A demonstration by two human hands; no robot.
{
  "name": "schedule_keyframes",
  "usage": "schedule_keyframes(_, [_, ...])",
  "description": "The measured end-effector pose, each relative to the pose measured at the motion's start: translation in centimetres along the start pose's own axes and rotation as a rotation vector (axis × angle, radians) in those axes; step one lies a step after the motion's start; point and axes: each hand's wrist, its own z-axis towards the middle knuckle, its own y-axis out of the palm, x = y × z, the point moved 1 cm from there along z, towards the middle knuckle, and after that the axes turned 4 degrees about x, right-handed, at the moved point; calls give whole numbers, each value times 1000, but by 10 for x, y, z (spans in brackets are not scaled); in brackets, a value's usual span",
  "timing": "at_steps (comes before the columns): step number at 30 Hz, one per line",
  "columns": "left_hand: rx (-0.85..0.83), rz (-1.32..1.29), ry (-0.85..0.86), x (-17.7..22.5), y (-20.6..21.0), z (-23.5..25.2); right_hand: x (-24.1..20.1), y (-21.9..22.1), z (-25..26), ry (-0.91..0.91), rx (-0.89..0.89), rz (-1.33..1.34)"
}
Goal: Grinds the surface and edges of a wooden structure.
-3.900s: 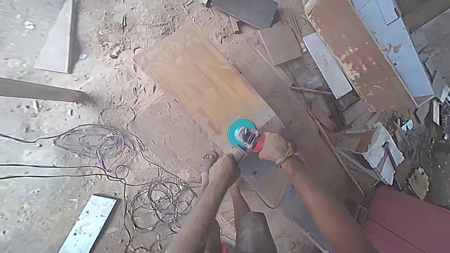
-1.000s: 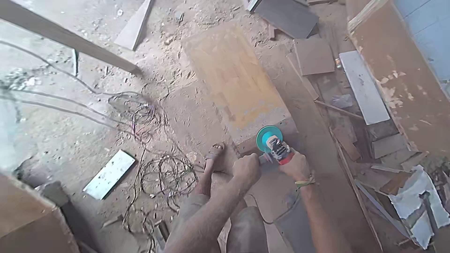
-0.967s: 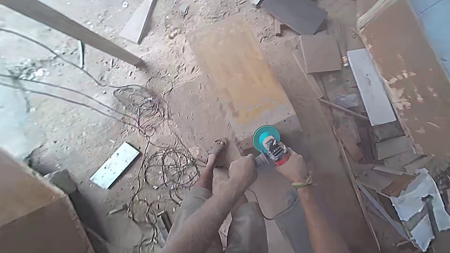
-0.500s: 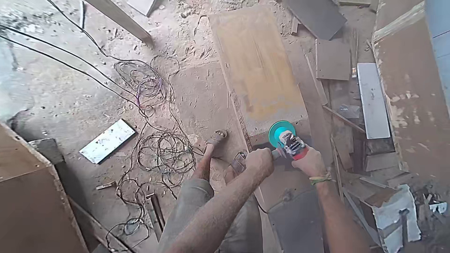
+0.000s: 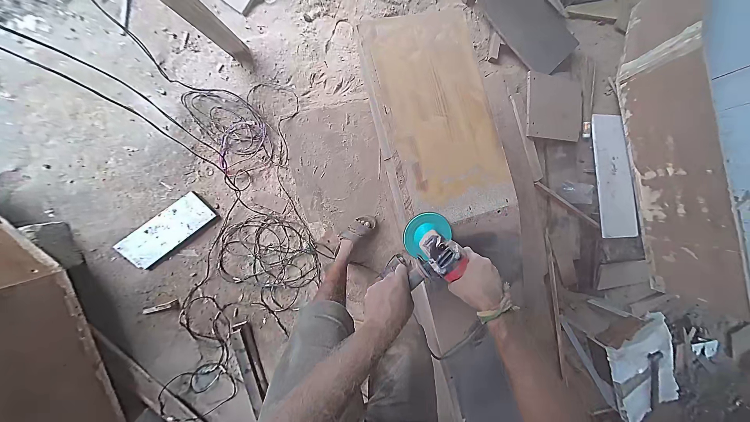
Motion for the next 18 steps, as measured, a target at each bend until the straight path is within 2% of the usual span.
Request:
schedule_keyframes(3, [-2,-4,68,27,-26,10,11,-28,14,64,10,39])
schedule_keyframes(8, [5,-58,259,111,-61,35,68,-79,44,315,83,135])
schedule_keyframes(10, [5,-78,316,142,-70,42,94,-89,54,395,113,178])
schedule_keyframes(12, [2,-67,352,156,-80,45,105,-91,60,442,123,209])
schedule_keyframes(15, [-14,-49,335,138,-81,43,86,-89,53,420,99,184])
schedule_keyframes(18, [-33,-36,195,73,-67,26,32,-73,29,238,1,87])
